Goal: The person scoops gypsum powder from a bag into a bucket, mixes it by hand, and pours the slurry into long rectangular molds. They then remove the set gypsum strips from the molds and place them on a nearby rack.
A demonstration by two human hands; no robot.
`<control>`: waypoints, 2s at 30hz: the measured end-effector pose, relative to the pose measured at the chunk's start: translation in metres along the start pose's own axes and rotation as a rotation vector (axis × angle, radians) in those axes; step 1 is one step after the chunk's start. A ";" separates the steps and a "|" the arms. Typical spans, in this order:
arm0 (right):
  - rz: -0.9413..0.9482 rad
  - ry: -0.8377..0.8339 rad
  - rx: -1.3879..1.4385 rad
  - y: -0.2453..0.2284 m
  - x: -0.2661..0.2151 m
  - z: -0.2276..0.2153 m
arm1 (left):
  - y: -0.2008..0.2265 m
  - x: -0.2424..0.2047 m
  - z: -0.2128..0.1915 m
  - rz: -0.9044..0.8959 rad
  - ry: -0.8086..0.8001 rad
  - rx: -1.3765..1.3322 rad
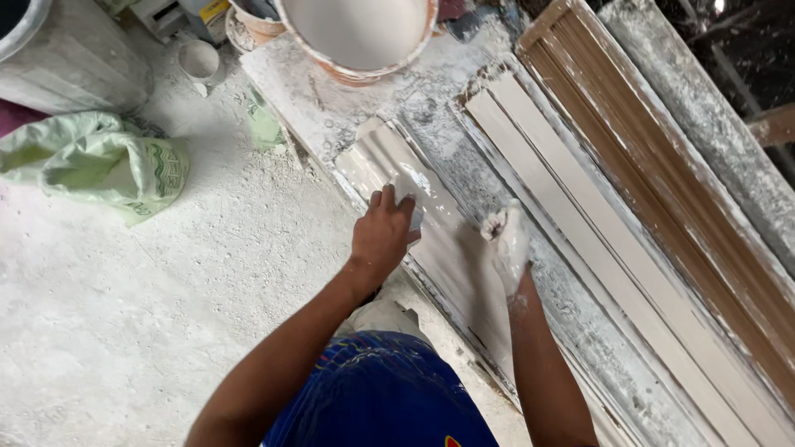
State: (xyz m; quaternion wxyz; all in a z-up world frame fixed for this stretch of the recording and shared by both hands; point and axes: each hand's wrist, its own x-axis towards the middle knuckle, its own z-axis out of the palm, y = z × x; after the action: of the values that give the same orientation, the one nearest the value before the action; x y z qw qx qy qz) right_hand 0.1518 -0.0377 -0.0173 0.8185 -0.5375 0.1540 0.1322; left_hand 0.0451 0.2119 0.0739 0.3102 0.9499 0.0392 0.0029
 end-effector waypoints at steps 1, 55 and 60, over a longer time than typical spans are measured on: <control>0.022 -0.028 0.045 -0.002 0.001 -0.012 | 0.002 0.003 0.001 0.013 -0.086 -0.020; -0.336 0.716 0.385 0.087 -0.189 0.019 | -0.205 0.287 -0.171 -0.249 -0.354 -1.235; -0.356 0.747 0.418 0.089 -0.198 0.020 | -0.148 0.234 -0.182 -0.132 -0.502 -1.205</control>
State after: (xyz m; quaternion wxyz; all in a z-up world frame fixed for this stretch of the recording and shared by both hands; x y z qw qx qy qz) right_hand -0.0612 0.0054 -0.0061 0.8076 -0.3900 0.3671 -0.2467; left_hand 0.2624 0.4557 0.1294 0.7873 0.5772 0.0156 -0.2164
